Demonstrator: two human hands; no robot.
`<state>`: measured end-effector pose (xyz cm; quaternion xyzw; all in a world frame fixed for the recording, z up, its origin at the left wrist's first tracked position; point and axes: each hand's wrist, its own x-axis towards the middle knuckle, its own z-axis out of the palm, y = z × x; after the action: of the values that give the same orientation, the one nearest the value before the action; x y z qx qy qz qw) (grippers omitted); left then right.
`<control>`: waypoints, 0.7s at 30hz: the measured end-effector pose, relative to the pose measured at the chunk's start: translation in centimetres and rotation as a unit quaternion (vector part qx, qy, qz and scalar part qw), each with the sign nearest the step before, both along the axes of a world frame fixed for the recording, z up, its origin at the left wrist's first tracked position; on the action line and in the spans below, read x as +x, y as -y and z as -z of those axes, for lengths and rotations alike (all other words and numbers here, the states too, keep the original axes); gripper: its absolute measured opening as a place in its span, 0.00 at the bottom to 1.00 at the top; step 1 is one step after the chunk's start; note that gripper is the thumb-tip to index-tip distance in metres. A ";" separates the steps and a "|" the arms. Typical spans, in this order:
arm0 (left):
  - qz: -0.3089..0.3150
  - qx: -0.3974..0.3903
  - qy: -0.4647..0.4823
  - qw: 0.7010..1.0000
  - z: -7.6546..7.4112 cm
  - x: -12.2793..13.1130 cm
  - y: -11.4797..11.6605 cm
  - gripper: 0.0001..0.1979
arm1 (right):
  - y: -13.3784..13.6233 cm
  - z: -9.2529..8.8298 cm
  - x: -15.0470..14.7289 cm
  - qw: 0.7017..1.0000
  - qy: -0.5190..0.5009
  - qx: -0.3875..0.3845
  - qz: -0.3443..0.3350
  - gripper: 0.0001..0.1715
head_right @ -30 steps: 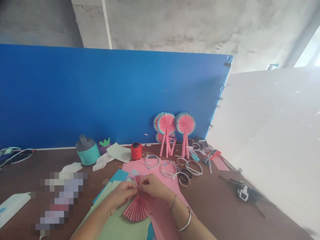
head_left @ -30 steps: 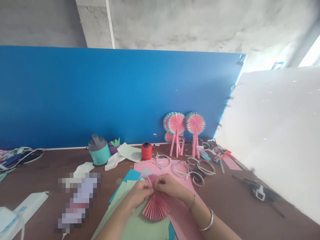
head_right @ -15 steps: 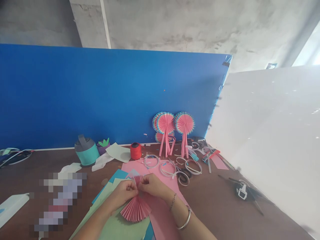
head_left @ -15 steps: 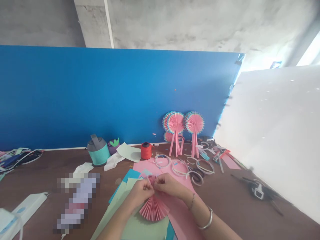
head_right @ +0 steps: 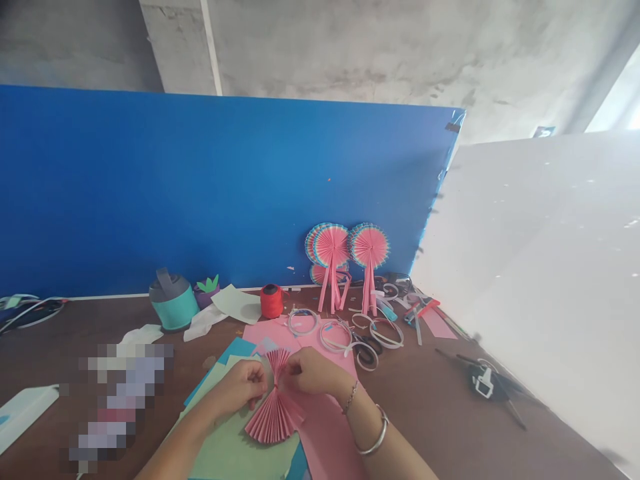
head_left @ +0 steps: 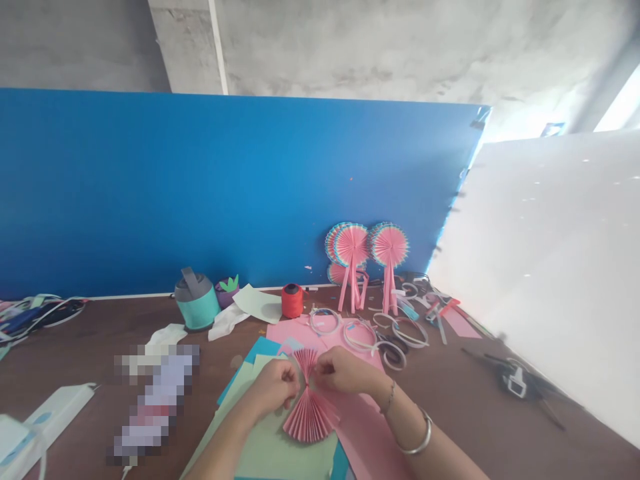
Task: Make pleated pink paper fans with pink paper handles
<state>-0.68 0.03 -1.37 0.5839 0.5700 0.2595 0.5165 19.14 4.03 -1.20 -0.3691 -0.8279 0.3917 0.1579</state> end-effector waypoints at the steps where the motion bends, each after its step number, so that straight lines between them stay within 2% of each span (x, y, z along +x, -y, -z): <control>1: 0.004 0.000 -0.004 1.000 0.1 0.0 0.0 0.02 | 0.0 0.0 0.1 1.000 0.003 0.004 -0.010 0.09; 4: 0.009 0.010 -0.009 1.000 0.3 0.1 0.0 0.02 | -0.1 -0.1 0.3 1.000 0.009 0.004 -0.017 0.09; 10: -0.014 0.123 -0.029 0.992 0.4 0.2 -0.3 0.03 | 0.0 -0.9 -0.1 0.997 -0.009 0.036 0.064 0.12; 14: -0.003 0.129 -0.004 0.992 0.9 0.9 -0.4 0.08 | 0.9 -1.5 -1.3 0.985 -0.072 0.102 0.122 0.16; 18: 0.003 0.145 0.011 0.989 1.1 1.5 -0.4 0.06 | 1.2 -1.3 -2.2 0.974 -0.155 0.126 0.103 0.19; 19: 0.003 0.146 0.010 0.989 1.1 1.5 -0.4 0.07 | 0.9 -1.3 -2.1 0.972 -0.152 0.134 0.119 0.20; 21: 0.000 0.127 0.007 0.992 1.1 1.5 -0.4 0.08 | -0.1 -1.4 -1.0 0.960 -0.078 0.164 0.212 0.21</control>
<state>0.84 0.47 -2.51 0.6428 0.5288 0.3337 0.4425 18.13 4.11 0.23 -0.4736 -0.7687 0.2360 0.3593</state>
